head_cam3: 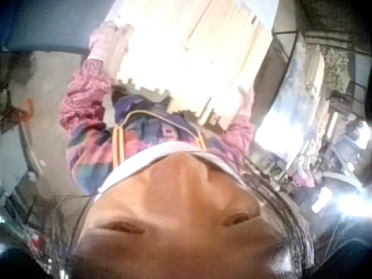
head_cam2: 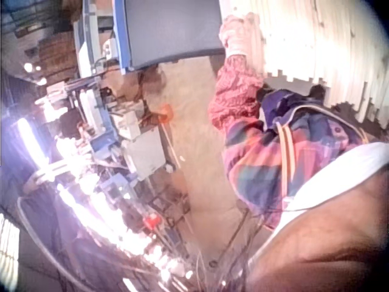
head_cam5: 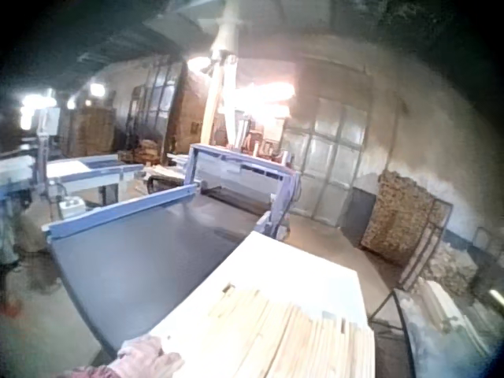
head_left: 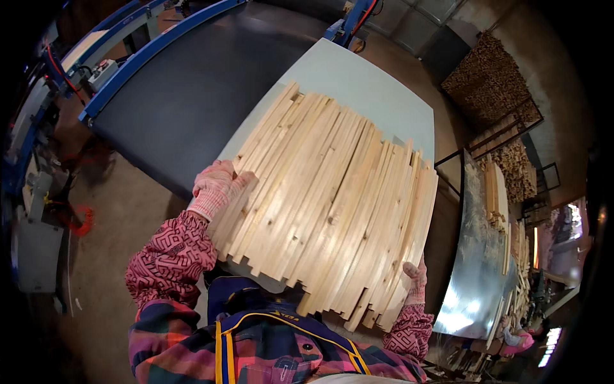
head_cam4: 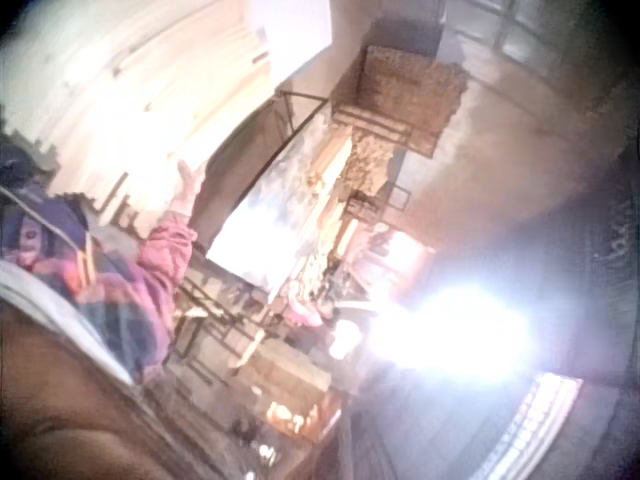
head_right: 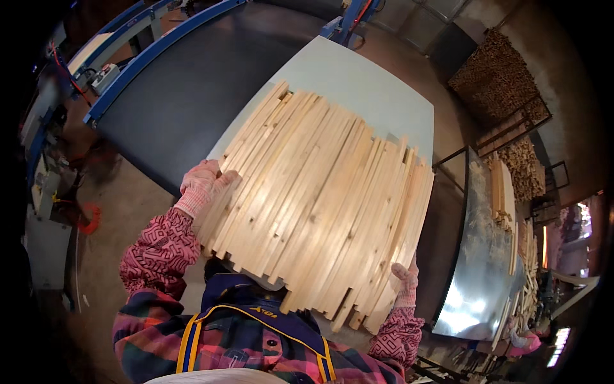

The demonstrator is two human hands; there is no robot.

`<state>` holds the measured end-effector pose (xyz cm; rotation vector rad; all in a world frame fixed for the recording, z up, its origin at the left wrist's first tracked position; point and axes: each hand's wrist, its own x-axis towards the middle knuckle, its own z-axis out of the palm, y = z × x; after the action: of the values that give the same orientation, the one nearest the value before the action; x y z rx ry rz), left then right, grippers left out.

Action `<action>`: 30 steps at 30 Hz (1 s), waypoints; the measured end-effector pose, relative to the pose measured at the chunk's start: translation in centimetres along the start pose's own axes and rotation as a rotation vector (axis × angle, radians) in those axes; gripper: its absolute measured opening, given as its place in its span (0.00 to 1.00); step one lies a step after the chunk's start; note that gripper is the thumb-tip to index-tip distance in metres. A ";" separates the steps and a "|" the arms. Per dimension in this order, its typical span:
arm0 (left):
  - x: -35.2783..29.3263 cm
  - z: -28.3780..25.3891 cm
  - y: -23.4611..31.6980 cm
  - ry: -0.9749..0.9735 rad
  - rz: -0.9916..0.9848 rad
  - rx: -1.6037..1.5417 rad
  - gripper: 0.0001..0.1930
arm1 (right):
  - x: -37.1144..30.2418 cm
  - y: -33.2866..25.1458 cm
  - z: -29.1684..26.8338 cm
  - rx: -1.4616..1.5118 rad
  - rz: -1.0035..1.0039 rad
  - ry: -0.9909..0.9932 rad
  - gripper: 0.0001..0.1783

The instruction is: The person repeatedly picks up stacks of thin wooden planks from a metal table and places them onto a conveyor belt. They align the planks by hand before loading them, repeating this cycle throughout the clip.

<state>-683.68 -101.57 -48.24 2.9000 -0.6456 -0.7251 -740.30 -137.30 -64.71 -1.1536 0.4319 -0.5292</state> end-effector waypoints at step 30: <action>-0.7 6.3 -26.2 0.131 0.277 -2.542 0.15 | 27.7 0.2 37.7 -1.592 -0.054 -0.124 0.39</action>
<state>-677.19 -77.35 -58.23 0.4506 0.1400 -0.4434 -696.43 -125.87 -53.19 -2.7013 0.7341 -0.0494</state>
